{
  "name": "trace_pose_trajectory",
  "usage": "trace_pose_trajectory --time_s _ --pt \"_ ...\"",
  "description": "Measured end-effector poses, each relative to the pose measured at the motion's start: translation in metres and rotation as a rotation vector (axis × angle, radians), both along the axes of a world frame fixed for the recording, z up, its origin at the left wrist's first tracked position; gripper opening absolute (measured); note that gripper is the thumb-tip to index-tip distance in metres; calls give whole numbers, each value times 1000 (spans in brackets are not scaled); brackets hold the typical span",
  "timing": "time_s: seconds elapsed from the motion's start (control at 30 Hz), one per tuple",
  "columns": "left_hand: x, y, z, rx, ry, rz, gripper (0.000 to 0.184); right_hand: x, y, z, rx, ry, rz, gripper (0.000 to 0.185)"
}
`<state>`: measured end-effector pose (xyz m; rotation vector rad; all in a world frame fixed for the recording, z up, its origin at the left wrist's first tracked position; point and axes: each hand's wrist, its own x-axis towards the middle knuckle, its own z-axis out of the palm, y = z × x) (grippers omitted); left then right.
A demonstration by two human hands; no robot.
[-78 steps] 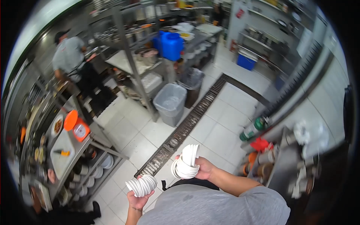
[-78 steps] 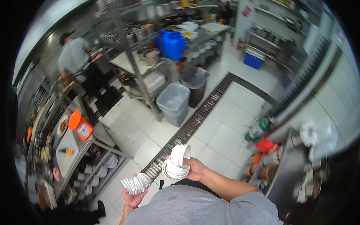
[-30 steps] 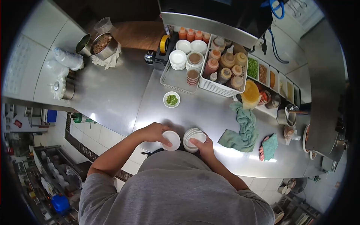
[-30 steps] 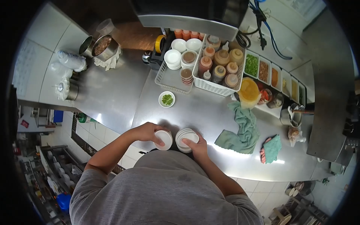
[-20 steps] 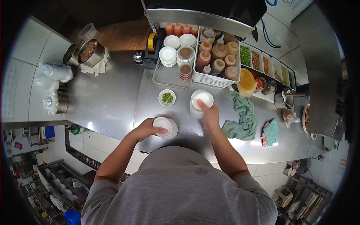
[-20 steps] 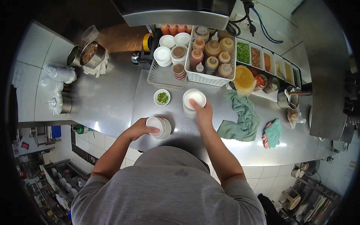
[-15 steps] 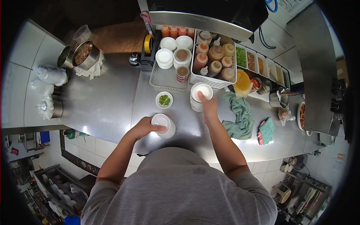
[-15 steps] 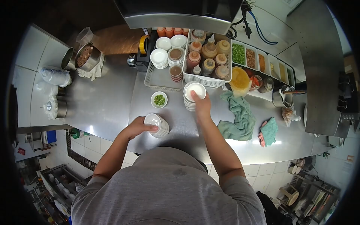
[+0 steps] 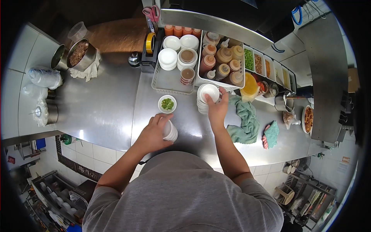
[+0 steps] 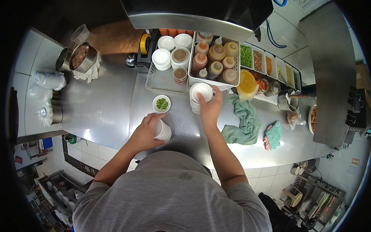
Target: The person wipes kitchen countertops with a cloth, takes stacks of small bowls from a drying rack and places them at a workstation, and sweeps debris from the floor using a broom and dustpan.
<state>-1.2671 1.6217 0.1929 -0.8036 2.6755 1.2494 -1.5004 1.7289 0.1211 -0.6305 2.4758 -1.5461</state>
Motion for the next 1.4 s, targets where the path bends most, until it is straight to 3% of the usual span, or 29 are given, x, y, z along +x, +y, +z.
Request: trace_pose_trajectory --time_s 0.23,0.33,0.4,0.57,0.63,0.77,0.83,0.87,0.97,1.03,1.13,1.2,1.27,1.33,1.4 --pt "-1 0 -7 53 11 25 80 2 -6 -17 -162 190 -5 46" --pt "-2 -1 -6 148 20 77 80 11 -7 5 48 361 24 52" --pt "-2 -2 -7 158 58 91 82 16 -10 15 325 444 82 60" --pt "-4 -13 -6 249 184 142 84 14 -17 14 333 337 65 53" --pt "-12 -22 -6 719 349 298 84 13 -18 12 262 255 73 49" --pt "-44 -61 -4 631 485 354 81 13 -13 3 177 349 57 46" --pt "-71 -79 4 -182 413 279 79 14 -11 1 151 357 57 46" --pt "-84 -84 3 -187 417 282 79 14 -10 -2 89 400 59 48" --pt "-118 -91 -16 -390 62 218 81 14 -4 -13 -8 461 63 50" --pt "-128 -91 -50 -376 42 267 83 15 3 -19 -40 474 57 52" --pt "-131 -79 -54 -335 49 334 87 17 14 -28 -128 491 42 58" --pt "-127 -57 -35 -662 220 309 86 18 23 -32 -172 473 40 63" --pt "-118 -36 -36 -514 303 161 88 17 32 -32 -192 449 32 67" --pt "-117 -12 -40 -71 213 -296 88 18 37 -29 -217 423 31 72" --pt "-126 7 -46 -8 251 -260 88 18 37 -26 -302 324 19 78"
